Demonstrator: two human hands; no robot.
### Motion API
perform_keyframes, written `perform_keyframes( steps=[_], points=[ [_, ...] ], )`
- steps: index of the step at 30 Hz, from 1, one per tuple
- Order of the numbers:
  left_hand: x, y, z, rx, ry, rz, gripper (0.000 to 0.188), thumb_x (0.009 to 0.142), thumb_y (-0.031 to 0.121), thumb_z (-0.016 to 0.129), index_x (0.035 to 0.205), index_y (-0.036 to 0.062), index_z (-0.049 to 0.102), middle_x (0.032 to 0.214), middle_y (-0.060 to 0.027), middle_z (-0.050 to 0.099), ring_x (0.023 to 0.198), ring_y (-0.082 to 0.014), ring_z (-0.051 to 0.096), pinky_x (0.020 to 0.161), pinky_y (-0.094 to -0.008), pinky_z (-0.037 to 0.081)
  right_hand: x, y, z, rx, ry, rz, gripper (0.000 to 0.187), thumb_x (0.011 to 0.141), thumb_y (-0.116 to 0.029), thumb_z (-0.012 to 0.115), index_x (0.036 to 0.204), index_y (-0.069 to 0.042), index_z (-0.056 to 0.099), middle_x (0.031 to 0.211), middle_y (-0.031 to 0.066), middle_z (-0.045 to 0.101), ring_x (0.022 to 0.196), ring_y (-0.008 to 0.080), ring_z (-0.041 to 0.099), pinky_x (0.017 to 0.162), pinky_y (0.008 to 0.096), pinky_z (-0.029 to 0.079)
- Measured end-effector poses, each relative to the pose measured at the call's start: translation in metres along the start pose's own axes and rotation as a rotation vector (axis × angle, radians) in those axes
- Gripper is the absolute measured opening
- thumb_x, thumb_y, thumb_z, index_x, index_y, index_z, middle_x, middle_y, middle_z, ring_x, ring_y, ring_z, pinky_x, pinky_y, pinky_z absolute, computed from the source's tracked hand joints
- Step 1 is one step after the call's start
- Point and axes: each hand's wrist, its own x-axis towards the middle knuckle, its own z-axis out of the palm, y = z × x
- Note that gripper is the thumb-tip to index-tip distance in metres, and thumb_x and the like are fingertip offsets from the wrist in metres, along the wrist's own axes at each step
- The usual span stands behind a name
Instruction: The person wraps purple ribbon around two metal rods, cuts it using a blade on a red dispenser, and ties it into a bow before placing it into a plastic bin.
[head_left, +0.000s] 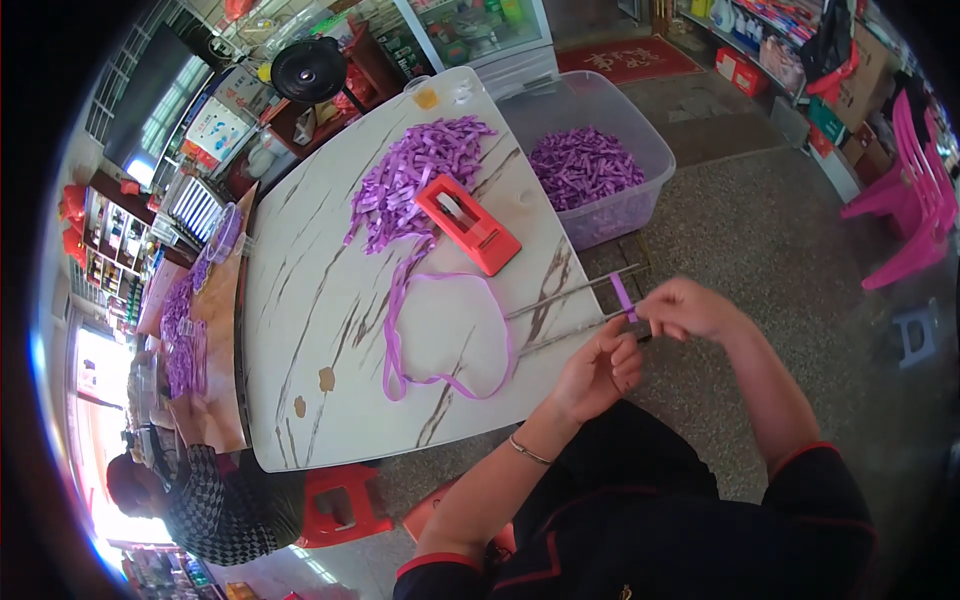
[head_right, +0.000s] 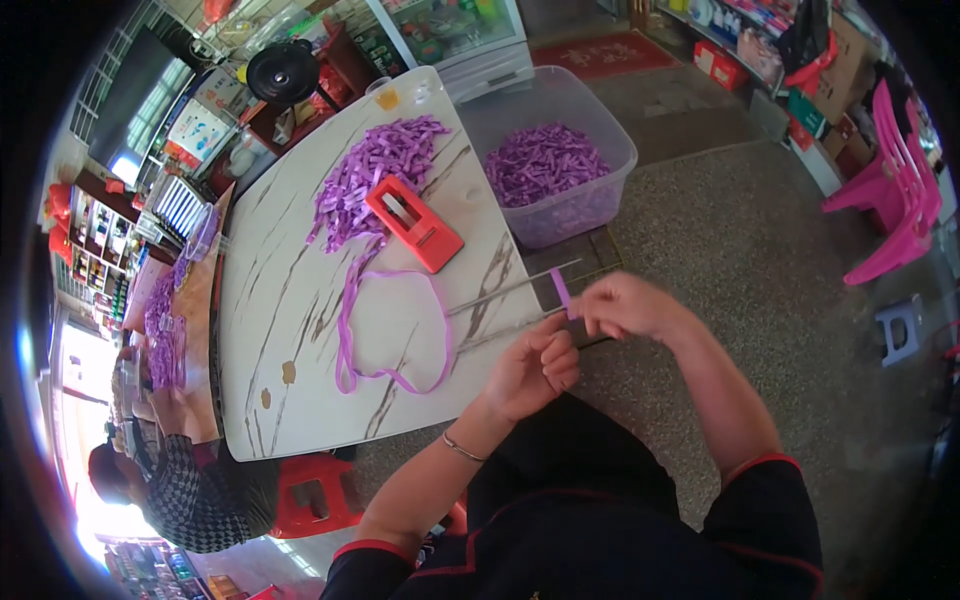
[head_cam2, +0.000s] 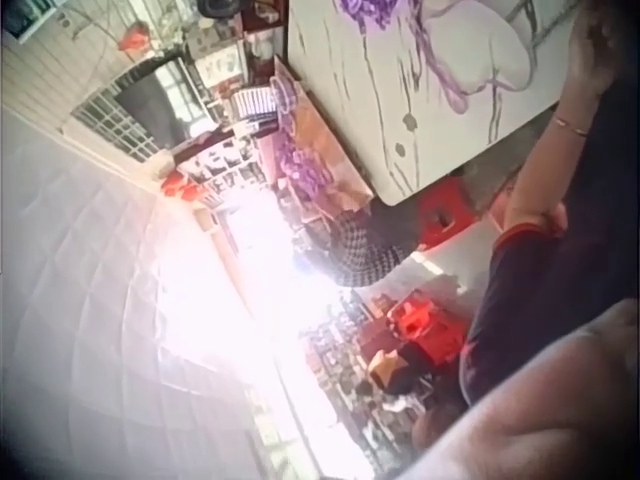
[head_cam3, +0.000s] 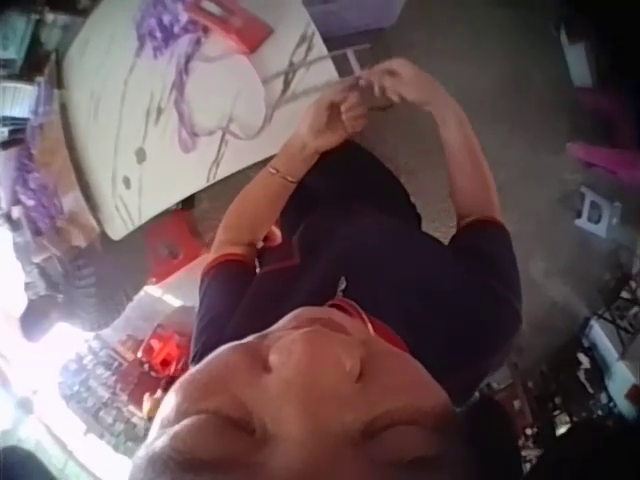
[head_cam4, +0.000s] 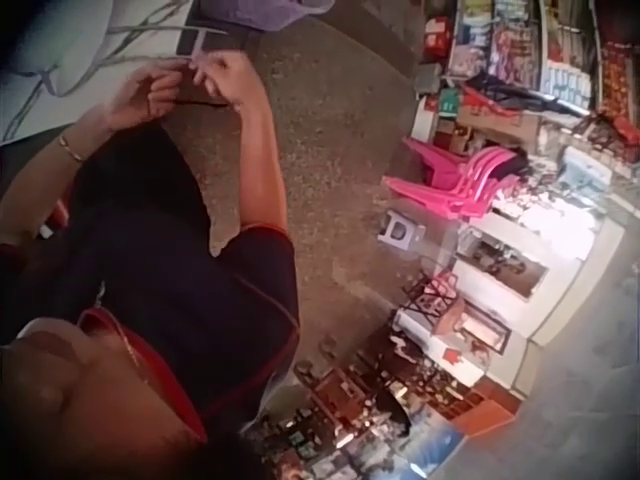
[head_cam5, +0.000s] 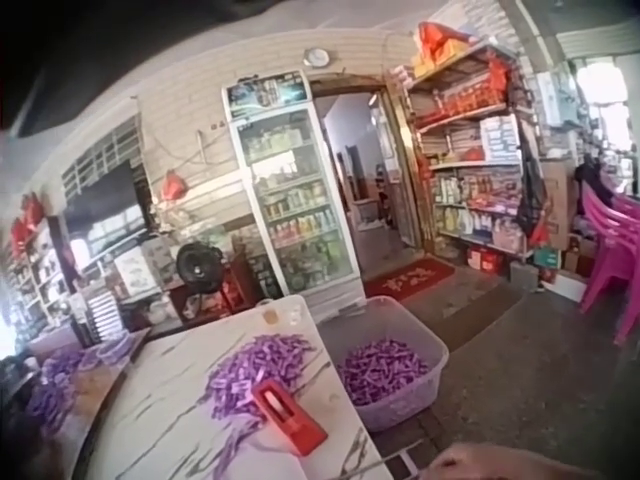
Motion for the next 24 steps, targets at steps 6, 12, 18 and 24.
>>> perform_keyframes(
  steps=[6,12,18,24],
  points=[
    [0.0,-0.001,-0.002,0.014,-0.083,-0.02,0.02,0.083,0.007,0.043,0.101,0.0143,0.041,0.065,0.0013,0.034,0.06,-0.0109,0.035,0.058,-0.0238,0.033,0.09,-0.066,0.012,-0.315,0.211,-0.543,0.026,0.087,-0.023,0.058,0.101,-0.001,0.06,0.083,0.0015,0.059,0.074,0.0076,0.051,0.065,0.0233,0.042],
    [-0.002,0.001,0.0,0.01,-0.091,-0.028,0.026,0.082,0.007,0.045,0.106,0.0165,0.039,0.067,0.0009,0.035,0.062,-0.0115,0.037,0.06,-0.0244,0.035,0.178,-0.115,0.042,-0.531,0.148,-0.287,0.029,0.083,-0.032,0.062,0.092,-0.005,0.066,0.075,-0.0001,0.062,0.065,0.0096,0.051,0.066,0.0249,0.042],
    [-0.004,0.001,-0.004,0.015,-0.094,-0.048,0.044,0.083,0.008,0.045,0.122,0.0205,0.029,0.069,0.0003,0.036,0.064,-0.012,0.04,0.062,-0.0246,0.038,0.201,-0.126,0.047,-0.332,-0.006,-0.098,0.029,0.079,-0.037,0.066,0.078,-0.008,0.069,0.074,-0.0005,0.066,0.056,0.0055,0.044,0.048,0.0235,0.031],
    [-0.001,-0.002,-0.006,0.019,-0.11,-0.066,0.044,0.086,0.01,0.045,0.124,0.0228,0.026,0.07,0.0006,0.036,0.065,-0.0121,0.041,0.061,-0.0244,0.039,0.199,-0.13,0.042,-0.157,-0.01,-0.024,0.023,0.074,-0.034,0.07,0.077,-0.011,0.07,0.071,-0.0037,0.065,0.052,0.0057,0.034,0.046,0.023,0.021]
  ],
)
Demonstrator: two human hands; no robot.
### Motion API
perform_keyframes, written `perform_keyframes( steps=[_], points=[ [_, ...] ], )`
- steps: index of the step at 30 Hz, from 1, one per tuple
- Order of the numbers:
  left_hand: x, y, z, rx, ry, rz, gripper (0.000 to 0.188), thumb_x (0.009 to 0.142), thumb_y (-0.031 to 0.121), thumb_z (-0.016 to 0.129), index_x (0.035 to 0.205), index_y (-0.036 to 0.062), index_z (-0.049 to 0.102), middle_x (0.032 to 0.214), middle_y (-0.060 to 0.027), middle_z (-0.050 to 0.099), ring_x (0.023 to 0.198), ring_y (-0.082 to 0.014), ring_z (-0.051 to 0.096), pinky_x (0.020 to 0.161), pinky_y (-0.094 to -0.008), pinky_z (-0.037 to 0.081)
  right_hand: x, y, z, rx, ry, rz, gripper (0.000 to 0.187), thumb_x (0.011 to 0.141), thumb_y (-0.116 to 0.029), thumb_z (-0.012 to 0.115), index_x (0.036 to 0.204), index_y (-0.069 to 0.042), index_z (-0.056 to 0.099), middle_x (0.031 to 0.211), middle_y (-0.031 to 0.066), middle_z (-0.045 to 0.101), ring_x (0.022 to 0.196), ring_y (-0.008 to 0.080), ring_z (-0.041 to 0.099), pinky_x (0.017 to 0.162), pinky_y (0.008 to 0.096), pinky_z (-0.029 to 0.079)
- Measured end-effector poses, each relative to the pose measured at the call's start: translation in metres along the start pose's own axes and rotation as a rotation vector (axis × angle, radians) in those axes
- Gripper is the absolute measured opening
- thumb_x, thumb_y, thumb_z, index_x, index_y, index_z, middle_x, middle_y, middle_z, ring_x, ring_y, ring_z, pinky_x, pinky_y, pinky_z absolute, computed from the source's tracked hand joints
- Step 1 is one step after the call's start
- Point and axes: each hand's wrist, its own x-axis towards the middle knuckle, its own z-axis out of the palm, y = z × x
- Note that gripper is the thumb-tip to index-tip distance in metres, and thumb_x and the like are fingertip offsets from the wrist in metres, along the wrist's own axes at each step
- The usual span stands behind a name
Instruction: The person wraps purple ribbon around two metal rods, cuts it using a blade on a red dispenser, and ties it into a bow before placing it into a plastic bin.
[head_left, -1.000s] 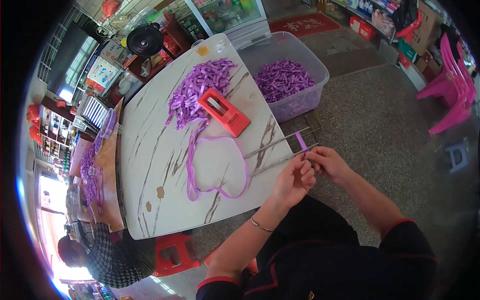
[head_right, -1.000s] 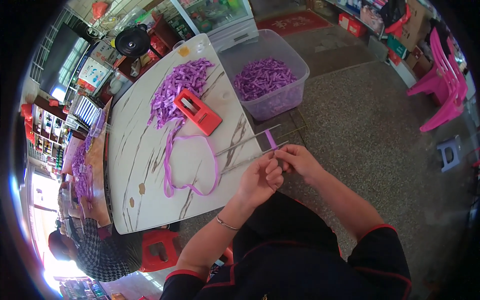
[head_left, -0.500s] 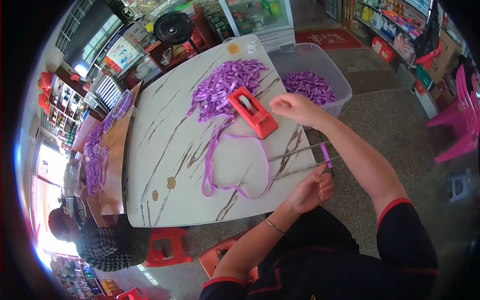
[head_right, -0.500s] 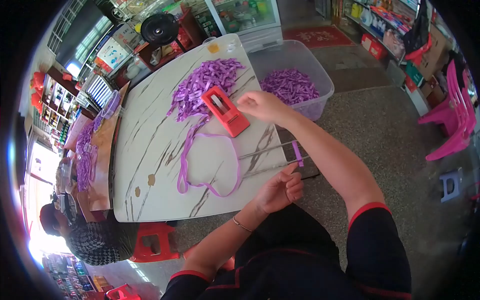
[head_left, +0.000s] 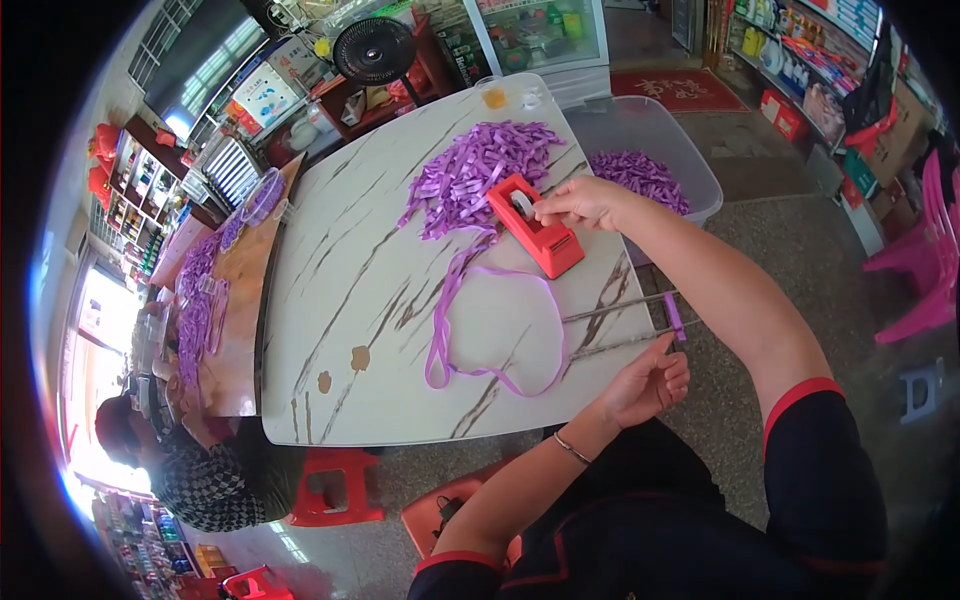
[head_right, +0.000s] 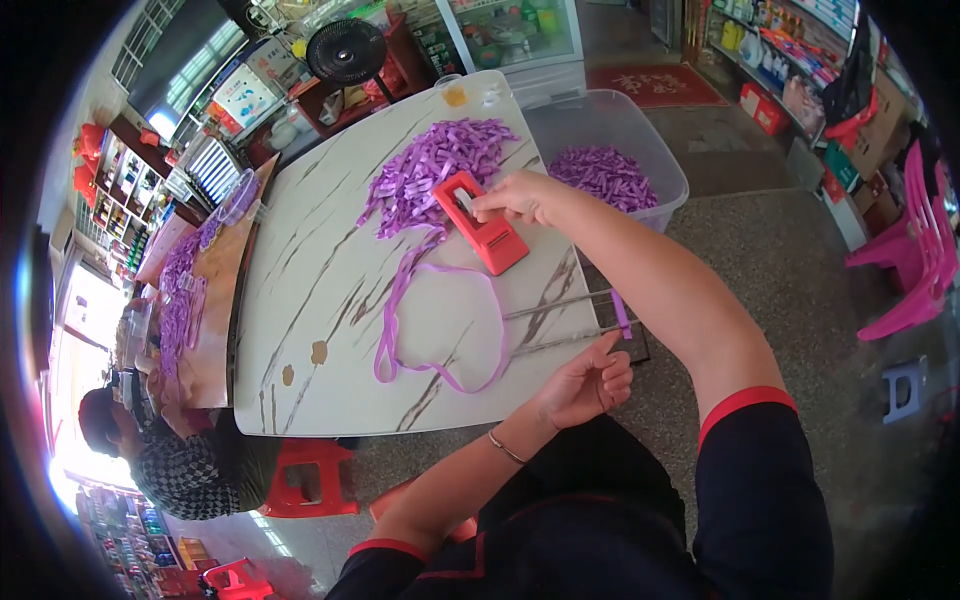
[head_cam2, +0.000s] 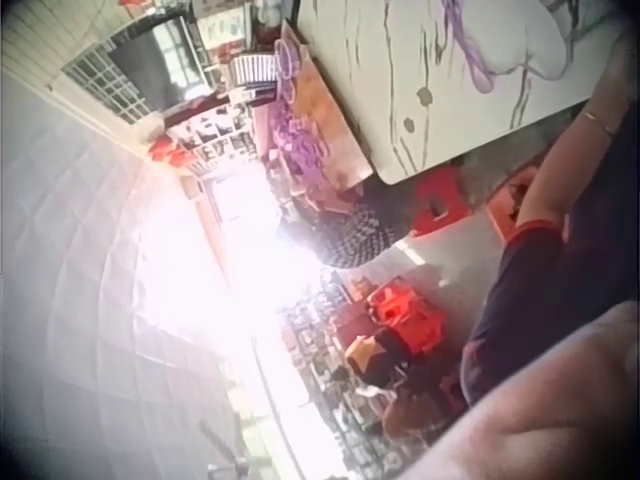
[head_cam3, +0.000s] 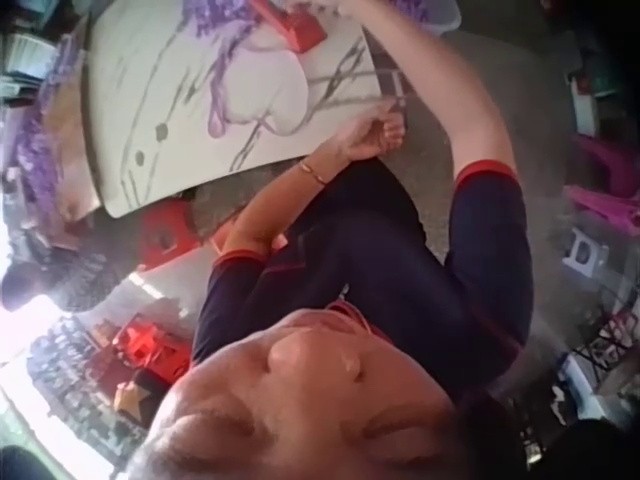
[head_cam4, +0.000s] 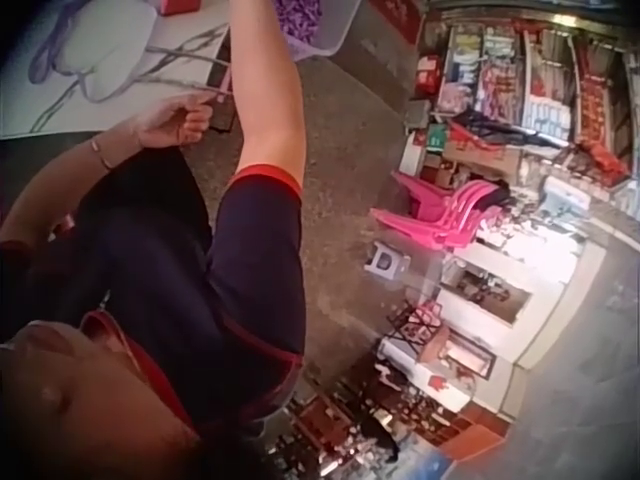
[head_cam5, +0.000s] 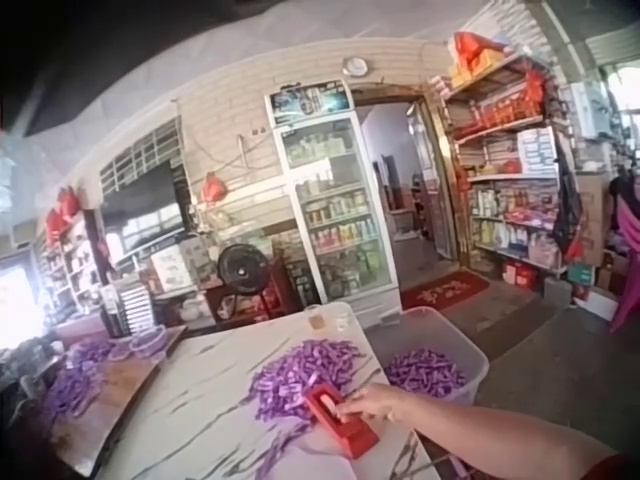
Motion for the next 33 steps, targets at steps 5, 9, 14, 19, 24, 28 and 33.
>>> perform_keyframes(
  steps=[5,9,14,19,24,28,33],
  points=[
    [0.0,0.002,0.002,0.011,-0.007,0.011,0.044,0.085,0.01,0.045,0.122,0.0222,0.026,0.07,0.0007,0.037,0.065,-0.0118,0.041,0.061,-0.0246,0.04,-0.028,0.003,0.004,0.001,-0.04,-0.035,0.023,0.079,-0.034,0.066,0.083,-0.011,0.067,0.074,-0.0047,0.063,0.052,0.0018,0.034,0.042,0.0196,0.016],
    [-0.003,0.003,0.001,0.005,-0.005,0.015,0.046,0.082,0.008,0.044,0.123,0.0208,0.026,0.07,0.0007,0.037,0.065,-0.0117,0.042,0.062,-0.0244,0.039,-0.052,0.026,0.016,0.11,-0.022,-0.029,0.023,0.079,-0.032,0.064,0.081,-0.008,0.065,0.072,-0.0023,0.062,0.052,0.0011,0.035,0.04,0.0173,0.019],
    [-0.001,0.002,0.004,-0.001,-0.003,0.017,0.044,0.083,0.008,0.045,0.122,0.018,0.029,0.069,0.0004,0.036,0.064,-0.0118,0.039,0.062,-0.0249,0.035,-0.051,0.055,0.026,0.118,0.134,-0.118,0.024,0.08,-0.031,0.064,0.08,-0.007,0.066,0.071,-0.0012,0.063,0.051,0.0023,0.039,0.041,0.0201,0.026],
    [-0.001,0.002,0.003,0.031,-0.01,0.024,0.037,0.084,0.009,0.045,0.119,0.0164,0.034,0.069,0.0004,0.036,0.064,-0.0116,0.039,0.062,-0.0252,0.035,-0.045,0.059,0.023,-0.118,0.253,-0.237,0.025,0.079,-0.029,0.064,0.073,-0.005,0.067,0.066,0.0005,0.064,0.051,0.0058,0.047,0.045,0.0242,0.033],
    [-0.001,0.002,0.001,0.016,-0.013,0.029,0.036,0.084,0.009,0.045,0.118,0.0161,0.035,0.069,0.0006,0.035,0.064,-0.0118,0.039,0.062,-0.0255,0.035,-0.061,0.037,0.029,-0.502,0.426,-0.229,0.021,0.074,-0.029,0.065,0.069,-0.009,0.067,0.066,0.0044,0.065,0.057,0.0186,0.061,0.054,0.033,0.045],
    [0.0,0.001,0.0,-0.015,-0.008,0.021,0.034,0.084,0.009,0.045,0.116,0.0163,0.037,0.069,0.0006,0.035,0.064,-0.0117,0.039,0.062,-0.0256,0.035,-0.064,0.035,0.031,-0.619,0.489,-0.282,0.021,0.075,-0.028,0.065,0.068,-0.009,0.066,0.063,0.0033,0.064,0.055,0.0204,0.06,0.05,0.0348,0.043],
    [0.001,0.003,0.005,-0.004,-0.008,0.009,0.027,0.08,0.007,0.046,0.102,0.0197,0.034,0.07,0.0008,0.037,0.064,-0.0122,0.041,0.06,-0.0245,0.037,-0.065,0.035,0.026,-0.782,0.556,-0.336,0.02,0.072,-0.029,0.067,0.067,-0.01,0.065,0.061,0.008,0.061,0.063,0.027,0.061,0.055,0.0379,0.045]
  ],
)
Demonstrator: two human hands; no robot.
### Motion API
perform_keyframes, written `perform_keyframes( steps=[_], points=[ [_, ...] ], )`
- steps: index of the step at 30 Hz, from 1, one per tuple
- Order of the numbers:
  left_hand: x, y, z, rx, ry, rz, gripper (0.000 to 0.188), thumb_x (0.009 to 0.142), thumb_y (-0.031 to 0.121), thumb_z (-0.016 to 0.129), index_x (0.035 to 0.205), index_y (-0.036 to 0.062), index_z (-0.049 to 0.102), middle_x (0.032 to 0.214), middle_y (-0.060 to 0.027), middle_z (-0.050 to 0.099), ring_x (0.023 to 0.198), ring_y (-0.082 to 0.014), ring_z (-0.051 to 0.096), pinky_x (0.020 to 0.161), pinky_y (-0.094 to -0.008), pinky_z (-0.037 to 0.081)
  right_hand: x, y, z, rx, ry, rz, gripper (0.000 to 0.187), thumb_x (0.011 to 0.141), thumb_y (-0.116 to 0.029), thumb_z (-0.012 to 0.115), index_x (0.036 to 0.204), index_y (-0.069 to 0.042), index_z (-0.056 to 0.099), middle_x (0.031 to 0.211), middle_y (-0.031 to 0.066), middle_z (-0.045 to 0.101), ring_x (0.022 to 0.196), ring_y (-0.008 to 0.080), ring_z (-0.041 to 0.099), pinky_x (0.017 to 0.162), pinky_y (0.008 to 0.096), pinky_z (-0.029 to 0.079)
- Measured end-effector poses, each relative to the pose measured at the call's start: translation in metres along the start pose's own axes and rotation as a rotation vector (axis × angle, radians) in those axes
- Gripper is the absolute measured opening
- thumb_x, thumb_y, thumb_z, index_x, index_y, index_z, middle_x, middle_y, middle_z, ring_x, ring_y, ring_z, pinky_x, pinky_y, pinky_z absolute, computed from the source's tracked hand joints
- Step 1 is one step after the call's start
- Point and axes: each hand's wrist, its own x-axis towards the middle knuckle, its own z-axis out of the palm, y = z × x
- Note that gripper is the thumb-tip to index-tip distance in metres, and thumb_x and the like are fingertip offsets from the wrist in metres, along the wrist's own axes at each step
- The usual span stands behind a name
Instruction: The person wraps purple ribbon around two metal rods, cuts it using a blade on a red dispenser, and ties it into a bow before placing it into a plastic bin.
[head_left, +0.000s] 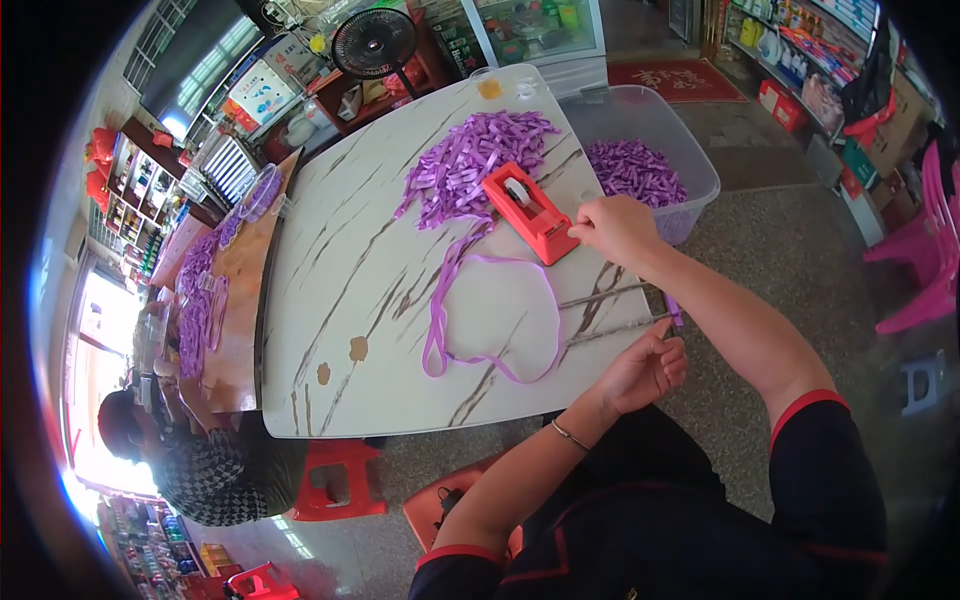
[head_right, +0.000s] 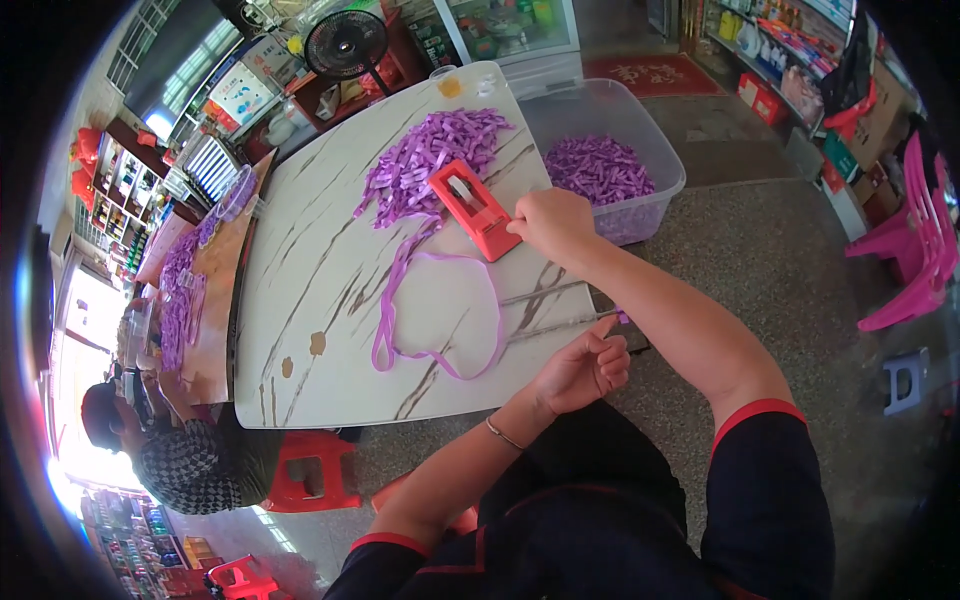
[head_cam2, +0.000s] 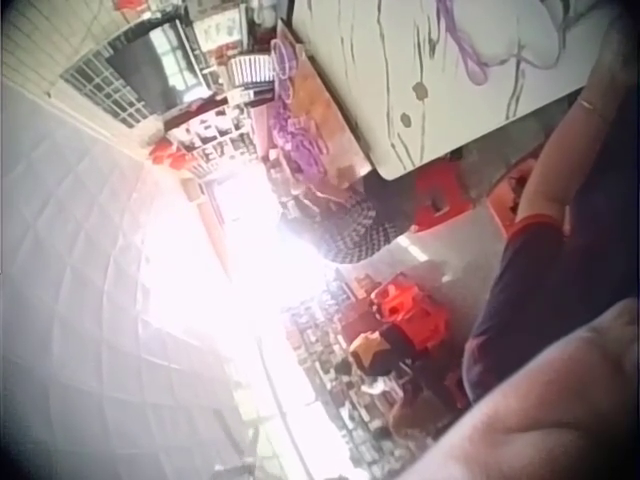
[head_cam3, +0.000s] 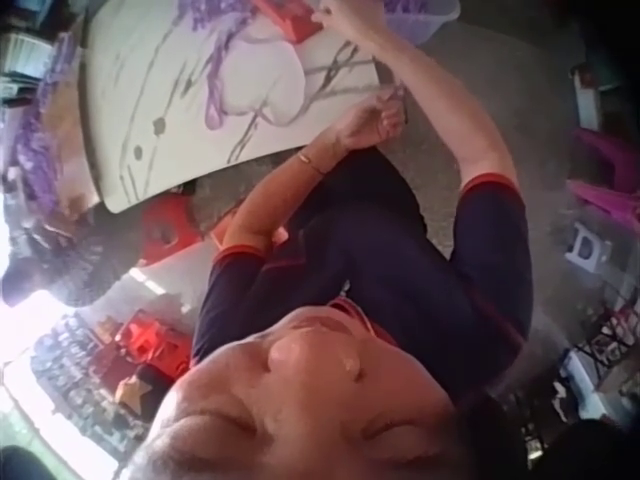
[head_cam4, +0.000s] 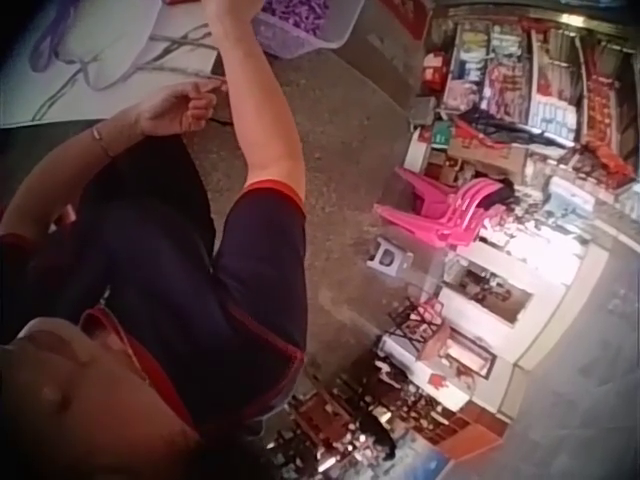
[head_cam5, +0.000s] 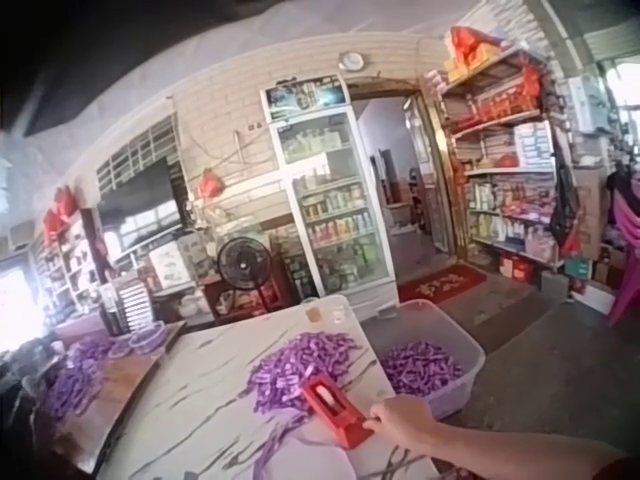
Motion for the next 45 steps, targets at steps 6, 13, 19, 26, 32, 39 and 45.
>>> perform_keyframes(
  steps=[6,13,19,26,32,39,45],
  points=[
    [-0.001,-0.002,-0.005,0.025,0.002,0.022,0.026,0.081,0.008,0.046,0.104,0.0175,0.037,0.069,0.0008,0.037,0.064,-0.0117,0.04,0.062,-0.0249,0.037,0.0,0.002,0.004,0.169,-0.165,0.094,0.021,0.076,-0.029,0.064,0.069,-0.009,0.066,0.063,0.0027,0.064,0.054,0.0181,0.059,0.053,0.0319,0.044],
    [-0.003,-0.003,-0.006,0.006,-0.004,0.027,0.029,0.082,0.007,0.046,0.109,0.0157,0.039,0.069,0.0007,0.037,0.064,-0.0118,0.039,0.062,-0.0251,0.036,0.0,0.005,0.013,0.248,-0.156,0.157,0.023,0.076,-0.029,0.063,0.07,-0.007,0.066,0.065,0.0026,0.065,0.054,0.0165,0.059,0.053,0.0299,0.045],
    [0.002,-0.004,-0.003,0.027,-0.001,0.008,0.031,0.082,0.007,0.046,0.11,0.0168,0.037,0.068,0.0004,0.037,0.064,-0.0121,0.04,0.062,-0.0257,0.036,-0.002,0.051,0.017,-0.205,-0.033,0.033,0.022,0.078,-0.026,0.061,0.075,-0.004,0.065,0.065,0.0034,0.065,0.056,0.0147,0.06,0.053,0.0296,0.045],
    [-0.002,0.0,-0.005,0.007,-0.019,0.022,0.033,0.082,0.007,0.045,0.113,0.0178,0.036,0.068,0.001,0.037,0.064,-0.0116,0.04,0.063,-0.0252,0.036,-0.026,0.069,-0.054,0.359,-0.593,0.034,0.021,0.08,-0.023,0.059,0.077,-0.003,0.063,0.069,0.0029,0.064,0.062,0.0101,0.058,0.057,0.027,0.044],
    [-0.001,-0.001,-0.001,0.016,0.011,0.015,0.035,0.084,0.007,0.043,0.117,0.0166,0.038,0.067,0.0015,0.036,0.063,-0.0108,0.038,0.063,-0.0237,0.036,-0.044,0.076,-0.065,0.048,-0.832,-0.01,0.024,0.082,-0.03,0.056,0.078,-0.008,0.064,0.069,0.0003,0.064,0.063,0.0135,0.06,0.056,0.0288,0.044],
    [-0.002,-0.002,0.001,0.02,0.016,0.027,0.032,0.084,0.006,0.042,0.114,0.0154,0.04,0.066,0.0014,0.035,0.063,-0.0104,0.038,0.063,-0.0236,0.036,-0.053,0.06,-0.059,-0.279,-0.792,-0.012,0.021,0.077,-0.033,0.057,0.078,-0.014,0.066,0.07,0.0012,0.065,0.07,0.0187,0.062,0.062,0.0345,0.047],
    [-0.002,-0.002,0.002,0.009,0.036,0.03,0.029,0.083,0.005,0.043,0.111,0.0146,0.039,0.066,0.001,0.035,0.063,-0.0106,0.038,0.063,-0.0239,0.036,-0.06,0.052,-0.051,-0.573,-0.612,-0.166,0.024,0.072,-0.038,0.064,0.072,-0.014,0.068,0.07,0.0064,0.065,0.074,0.0265,0.064,0.063,0.0393,0.049]
  ],
)
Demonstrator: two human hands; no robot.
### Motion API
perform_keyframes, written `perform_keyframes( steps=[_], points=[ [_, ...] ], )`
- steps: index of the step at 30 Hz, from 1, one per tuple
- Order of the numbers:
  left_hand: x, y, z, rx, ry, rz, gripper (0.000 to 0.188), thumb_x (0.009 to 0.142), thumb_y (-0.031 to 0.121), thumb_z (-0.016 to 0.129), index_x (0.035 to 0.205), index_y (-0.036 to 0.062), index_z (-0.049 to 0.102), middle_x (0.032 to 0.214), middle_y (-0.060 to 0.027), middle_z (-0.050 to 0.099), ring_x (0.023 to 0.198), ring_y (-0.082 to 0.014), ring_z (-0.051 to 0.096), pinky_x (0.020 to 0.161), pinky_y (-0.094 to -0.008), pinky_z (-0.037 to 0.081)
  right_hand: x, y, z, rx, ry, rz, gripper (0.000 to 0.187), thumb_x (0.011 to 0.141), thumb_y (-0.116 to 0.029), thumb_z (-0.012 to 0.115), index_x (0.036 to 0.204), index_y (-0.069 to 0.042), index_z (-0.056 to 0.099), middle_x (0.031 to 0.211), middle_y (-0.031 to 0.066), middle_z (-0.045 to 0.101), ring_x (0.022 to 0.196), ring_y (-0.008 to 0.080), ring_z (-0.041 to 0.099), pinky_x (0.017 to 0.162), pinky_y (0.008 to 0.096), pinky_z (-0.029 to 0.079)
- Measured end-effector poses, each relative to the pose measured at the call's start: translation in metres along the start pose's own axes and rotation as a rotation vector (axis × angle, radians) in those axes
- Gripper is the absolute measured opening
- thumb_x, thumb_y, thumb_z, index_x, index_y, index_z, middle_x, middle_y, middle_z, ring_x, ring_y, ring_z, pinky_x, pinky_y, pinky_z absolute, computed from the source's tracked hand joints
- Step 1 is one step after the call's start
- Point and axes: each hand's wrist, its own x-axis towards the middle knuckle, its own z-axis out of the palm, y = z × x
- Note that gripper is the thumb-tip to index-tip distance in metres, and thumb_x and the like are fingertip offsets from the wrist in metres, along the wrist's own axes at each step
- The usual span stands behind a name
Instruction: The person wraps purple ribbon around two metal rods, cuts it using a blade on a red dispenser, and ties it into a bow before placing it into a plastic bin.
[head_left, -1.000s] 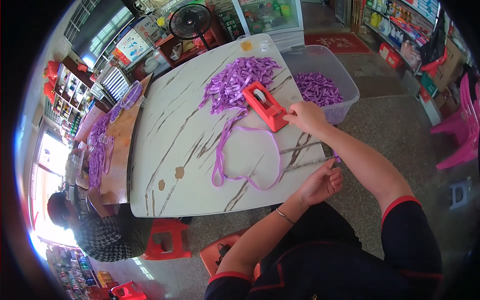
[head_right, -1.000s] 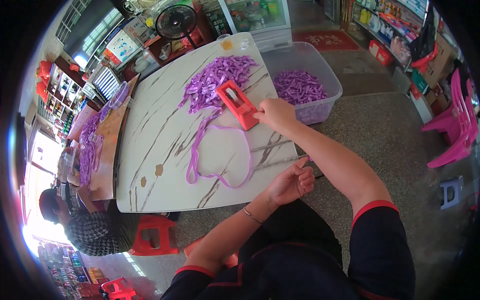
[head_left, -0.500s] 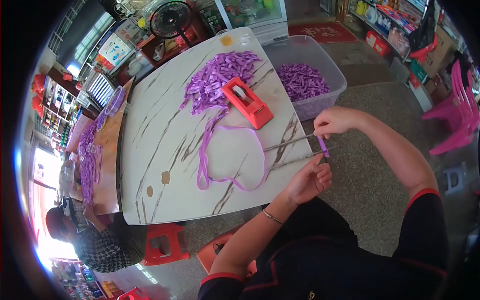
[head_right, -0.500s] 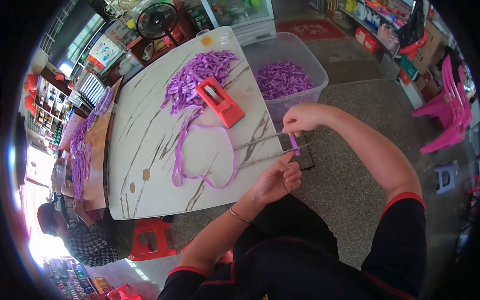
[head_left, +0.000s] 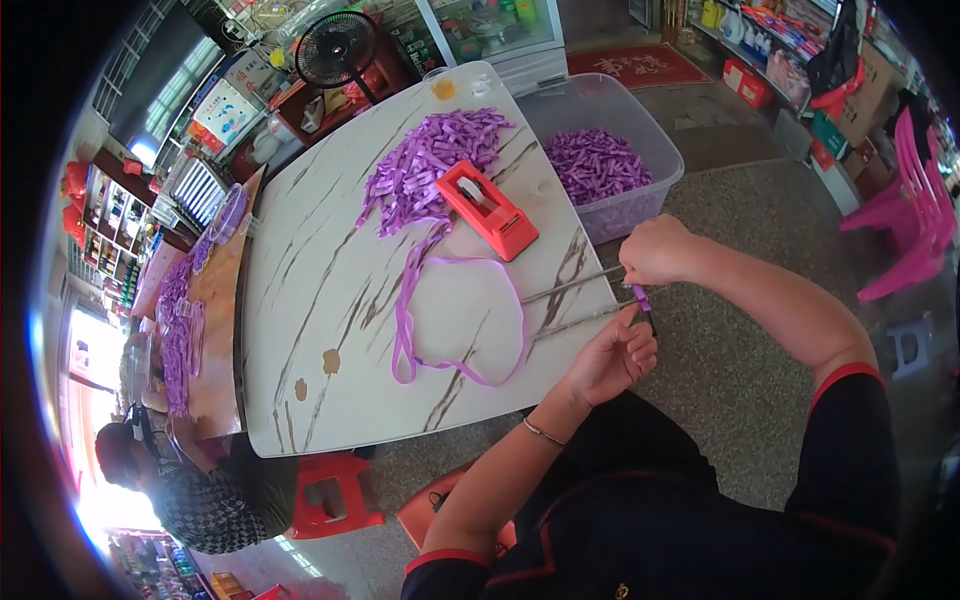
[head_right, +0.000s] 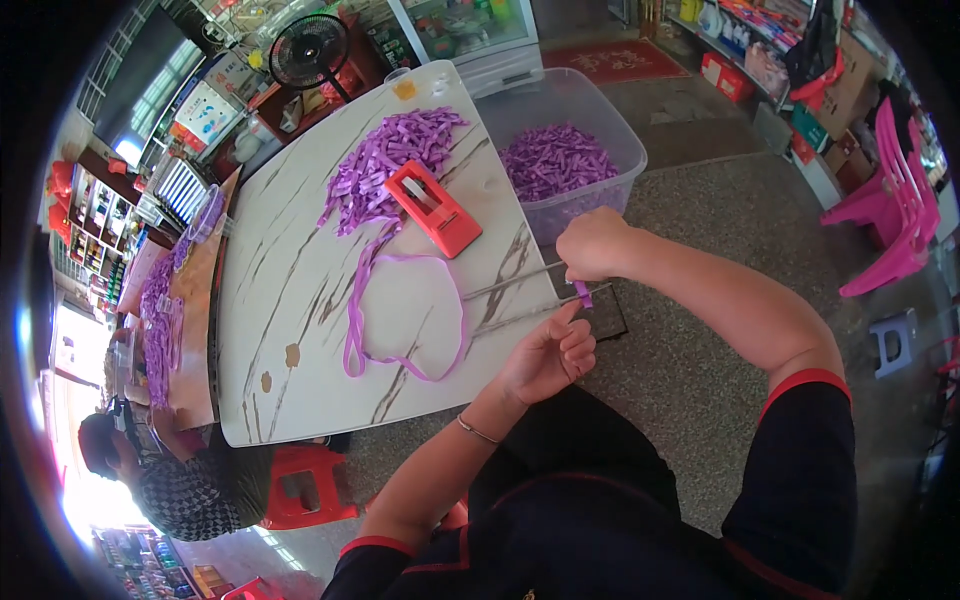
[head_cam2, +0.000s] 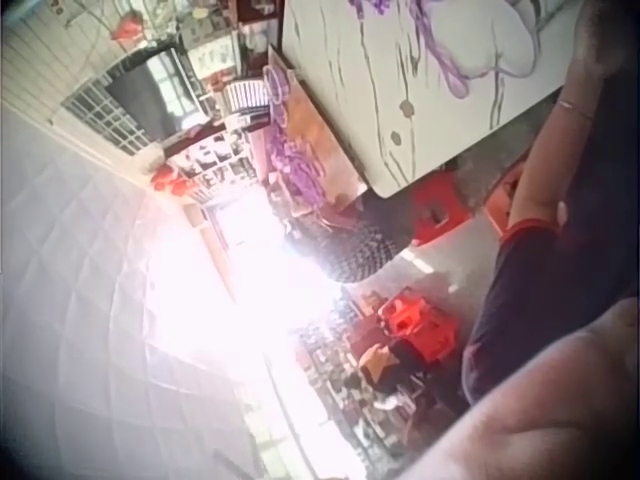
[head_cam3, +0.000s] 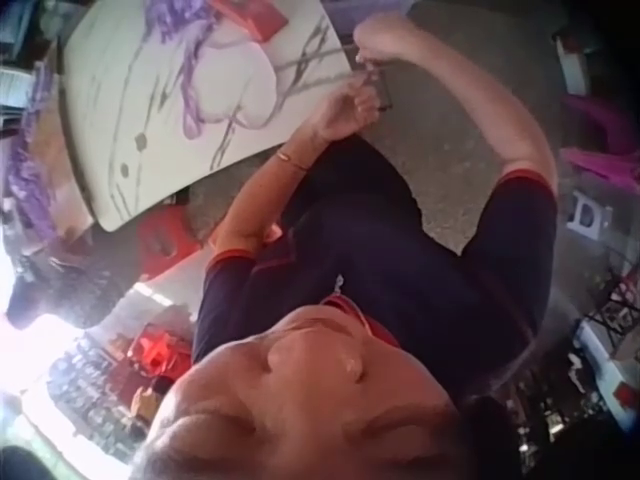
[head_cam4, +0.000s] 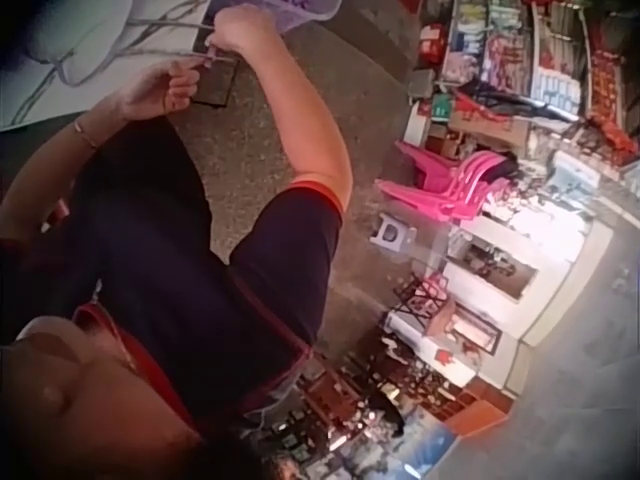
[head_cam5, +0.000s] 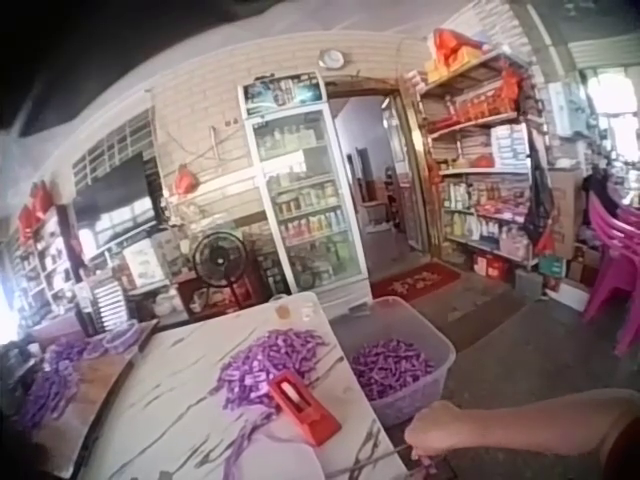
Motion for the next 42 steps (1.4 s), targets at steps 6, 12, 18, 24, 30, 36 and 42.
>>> perform_keyframes(
  steps=[6,12,18,24,30,36,42],
  points=[
    [0.0,0.001,-0.002,0.014,-0.018,-0.01,0.033,0.083,0.006,0.044,0.113,0.0168,0.037,0.066,0.0008,0.037,0.063,-0.0111,0.04,0.063,-0.0246,0.037,-0.001,0.006,-0.001,-0.059,0.076,-0.013,0.031,0.067,-0.043,0.069,0.066,-0.012,0.068,0.066,0.0094,0.064,0.069,0.0282,0.064,0.058,0.0397,0.048],
    [0.001,0.0,0.001,0.016,0.016,0.002,0.035,0.082,0.006,0.044,0.116,0.0149,0.038,0.065,0.0014,0.035,0.062,-0.0106,0.038,0.061,-0.0238,0.035,-0.011,0.018,0.003,-0.048,0.142,-0.007,0.037,0.066,-0.048,0.069,0.063,-0.011,0.067,0.063,0.0081,0.063,0.061,0.0282,0.062,0.054,0.0388,0.046],
    [0.001,0.003,-0.002,0.035,0.02,0.013,0.032,0.083,0.006,0.045,0.114,0.0151,0.041,0.064,0.0013,0.034,0.061,-0.0109,0.037,0.06,-0.024,0.034,-0.018,0.033,0.045,0.475,0.251,0.197,0.048,0.072,-0.052,0.065,0.062,-0.005,0.062,0.06,0.0082,0.059,0.058,0.0213,0.059,0.052,0.035,0.045],
    [0.001,0.0,0.002,0.041,0.051,0.004,0.037,0.084,0.007,0.045,0.12,0.0146,0.037,0.065,0.0009,0.035,0.061,-0.0111,0.038,0.061,-0.0243,0.034,-0.003,0.019,0.149,2.141,0.173,0.35,0.03,0.084,-0.04,0.058,0.087,-0.011,0.06,0.059,-0.0048,0.051,0.052,0.0059,0.046,0.044,0.021,0.034],
    [0.002,0.001,0.003,0.05,0.037,-0.017,0.046,0.084,0.008,0.044,0.127,0.0141,0.031,0.066,0.001,0.036,0.061,-0.0107,0.039,0.061,-0.0242,0.035,0.02,-0.017,0.185,2.911,-0.106,-0.279,0.029,0.091,-0.027,0.048,0.113,-0.009,0.052,0.059,-0.0075,0.045,0.053,0.0017,0.044,0.046,0.0165,0.034],
    [0.002,0.002,-0.001,0.078,0.03,-0.013,0.045,0.085,0.01,0.045,0.128,0.0158,0.031,0.066,0.0016,0.035,0.061,-0.01,0.038,0.061,-0.0237,0.035,0.025,-0.025,0.176,2.914,-0.173,-0.46,0.035,0.093,-0.024,0.044,0.124,-0.007,0.044,0.056,-0.0084,0.044,0.05,0.0004,0.042,0.047,0.0142,0.034],
    [0.002,0.001,0.0,0.071,0.033,-0.018,0.044,0.085,0.01,0.045,0.126,0.0159,0.032,0.066,0.002,0.034,0.061,-0.0098,0.038,0.061,-0.0237,0.035,0.031,-0.016,0.189,2.856,-0.303,-0.505,0.019,0.091,-0.025,0.047,0.102,-0.01,0.051,0.06,-0.0068,0.048,0.052,0.002,0.045,0.052,0.0168,0.038]
  ],
)
